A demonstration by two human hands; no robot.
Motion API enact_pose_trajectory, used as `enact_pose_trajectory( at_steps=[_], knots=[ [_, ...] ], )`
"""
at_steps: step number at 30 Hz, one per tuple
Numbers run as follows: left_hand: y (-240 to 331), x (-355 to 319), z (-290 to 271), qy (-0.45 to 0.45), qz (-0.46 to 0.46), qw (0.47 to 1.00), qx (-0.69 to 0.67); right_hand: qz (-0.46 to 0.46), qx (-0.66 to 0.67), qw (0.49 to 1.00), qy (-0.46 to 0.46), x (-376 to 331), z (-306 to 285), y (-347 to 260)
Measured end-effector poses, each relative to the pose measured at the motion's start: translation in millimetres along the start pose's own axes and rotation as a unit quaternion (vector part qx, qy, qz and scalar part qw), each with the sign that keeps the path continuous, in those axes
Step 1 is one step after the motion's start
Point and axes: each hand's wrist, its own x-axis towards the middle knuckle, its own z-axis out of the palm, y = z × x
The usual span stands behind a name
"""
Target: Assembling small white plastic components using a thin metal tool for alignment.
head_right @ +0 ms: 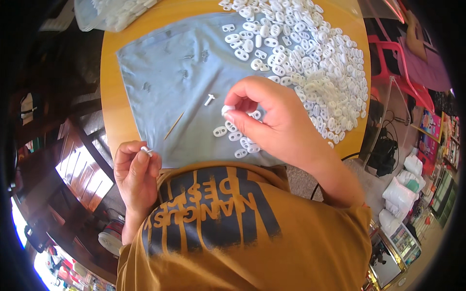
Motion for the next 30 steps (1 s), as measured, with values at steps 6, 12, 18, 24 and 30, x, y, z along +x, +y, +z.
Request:
enact_pose_trajectory(
  at_steps=[6, 12, 18, 24, 30],
  knots=[
    [18, 15, 34, -0.093, 0.007, 0.995, -0.020, -0.011, 0.379, 0.925, 0.014, 2, 27, -17],
    [26, 14, 49, -0.076, 0.001, 0.997, -0.005, -0.013, 0.475, 0.880, -0.014, 8, 42, -25],
    [19, 16, 38, -0.090, 0.008, 0.996, -0.023, -0.020, 0.476, 0.879, -0.020, 12, 47, -25],
    [16, 16, 37, -0.078, 0.017, 0.997, -0.010, -0.067, 0.350, 0.934, 0.016, 15, 48, -28],
    [11, 17, 35, -0.098, 0.079, 0.990, 0.071, -0.188, 0.072, 0.979, 0.043, 19, 47, -32]
  ],
)
